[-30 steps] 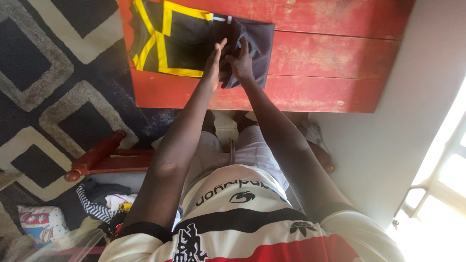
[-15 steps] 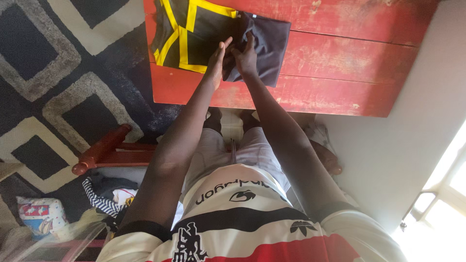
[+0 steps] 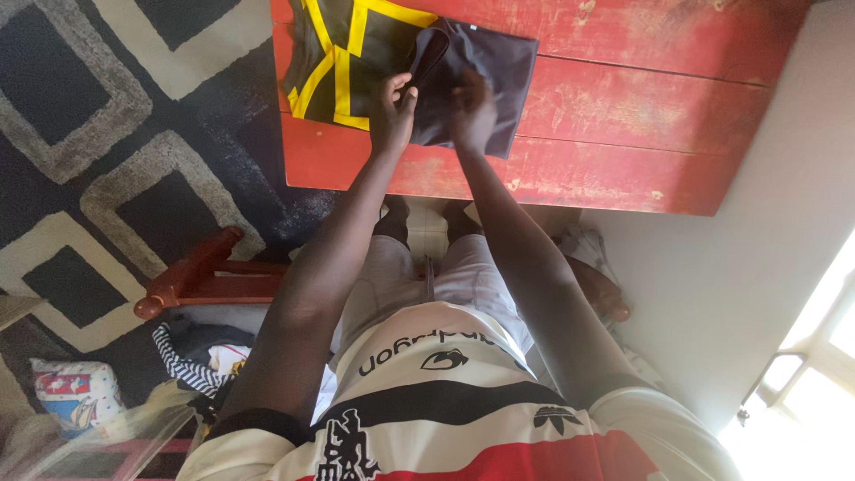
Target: The person folds a black jersey on a red table, places it on a shelf inside a wooden closet, and then spreads a green t-shirt on the table to begin folding it.
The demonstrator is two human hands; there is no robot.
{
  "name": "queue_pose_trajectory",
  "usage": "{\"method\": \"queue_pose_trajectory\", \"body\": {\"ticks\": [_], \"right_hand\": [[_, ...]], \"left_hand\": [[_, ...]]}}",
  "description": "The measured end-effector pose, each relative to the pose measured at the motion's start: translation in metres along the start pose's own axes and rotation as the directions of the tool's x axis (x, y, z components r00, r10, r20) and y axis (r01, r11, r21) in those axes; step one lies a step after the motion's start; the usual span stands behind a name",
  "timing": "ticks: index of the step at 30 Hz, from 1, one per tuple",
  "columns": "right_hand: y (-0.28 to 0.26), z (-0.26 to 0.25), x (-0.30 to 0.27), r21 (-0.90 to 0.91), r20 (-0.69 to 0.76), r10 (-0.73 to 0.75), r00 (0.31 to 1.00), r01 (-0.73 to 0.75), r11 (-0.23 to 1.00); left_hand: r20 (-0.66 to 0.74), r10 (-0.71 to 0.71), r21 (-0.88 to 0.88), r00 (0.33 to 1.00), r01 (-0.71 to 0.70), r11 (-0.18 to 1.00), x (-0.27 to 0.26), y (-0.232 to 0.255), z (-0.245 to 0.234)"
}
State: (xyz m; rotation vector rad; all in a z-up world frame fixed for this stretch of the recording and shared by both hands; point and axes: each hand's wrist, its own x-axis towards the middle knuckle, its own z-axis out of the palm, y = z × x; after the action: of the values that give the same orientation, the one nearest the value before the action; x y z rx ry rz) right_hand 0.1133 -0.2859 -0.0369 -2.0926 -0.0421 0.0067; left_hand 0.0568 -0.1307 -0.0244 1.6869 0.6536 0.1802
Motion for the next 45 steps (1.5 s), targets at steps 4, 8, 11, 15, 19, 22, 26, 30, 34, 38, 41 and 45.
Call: {"method": "queue_pose_trajectory", "body": {"ticks": [4,8,11,15,19,22,26,30,34,38,41,45], "right_hand": [[0.019,-0.034,0.005,-0.365,-0.283,0.101,0.954,-0.204,0.908],[0.048,-0.055,0.005,-0.347,-0.371,0.245,0.896,-0.378,0.858],[0.069,-0.059,0.006,-0.342,-0.344,0.179,0.922,-0.301,0.890],[0.073,-0.063,0.014,-0.305,-0.258,0.274,0.926,-0.347,0.887],[0.065,-0.067,0.020,-0.359,-0.130,0.340,0.932,-0.364,0.860],[0.065,-0.074,0.020,-0.263,-0.086,0.434,0.897,-0.441,0.858],[0.077,-0.086,0.018,0.153,0.033,0.537,0.843,-0.535,0.831],[0.099,-0.128,0.021,0.449,0.184,0.524,0.832,-0.545,0.708],[0.092,-0.196,0.018,0.595,0.326,0.483,0.813,-0.574,0.563],[0.049,-0.237,0.021,0.613,0.398,0.379,0.835,-0.550,0.567],[0.032,-0.224,0.024,0.585,0.401,0.313,0.861,-0.503,0.636],[0.028,-0.179,0.011,0.571,0.448,0.209,0.869,-0.458,0.681]], "left_hand": [[0.024,0.091,0.218,0.996,-0.094,0.972,-0.010,0.033,0.008],[0.343,-0.131,0.231,0.930,0.052,0.972,-0.012,0.043,0.027],[0.334,0.358,0.273,0.872,-0.453,0.849,0.005,0.023,0.039],[0.283,0.304,0.344,0.910,-0.392,0.853,0.023,0.011,0.033],[0.297,0.260,0.398,0.919,-0.367,0.841,0.027,0.005,0.024],[0.302,0.238,0.396,0.923,-0.349,0.849,0.024,0.005,0.025],[0.330,0.219,0.350,0.918,-0.335,0.875,0.013,0.006,0.036],[0.368,0.239,0.256,0.898,-0.345,0.903,-0.004,0.002,0.066],[0.433,0.155,0.102,0.888,-0.219,0.970,-0.030,0.000,0.112],[0.495,0.183,-0.005,0.849,-0.207,0.978,-0.038,-0.004,0.137],[0.531,0.080,-0.386,0.843,0.157,0.909,-0.029,0.000,0.142],[0.497,0.058,-0.211,0.866,0.056,0.976,-0.023,0.009,0.123]]}}
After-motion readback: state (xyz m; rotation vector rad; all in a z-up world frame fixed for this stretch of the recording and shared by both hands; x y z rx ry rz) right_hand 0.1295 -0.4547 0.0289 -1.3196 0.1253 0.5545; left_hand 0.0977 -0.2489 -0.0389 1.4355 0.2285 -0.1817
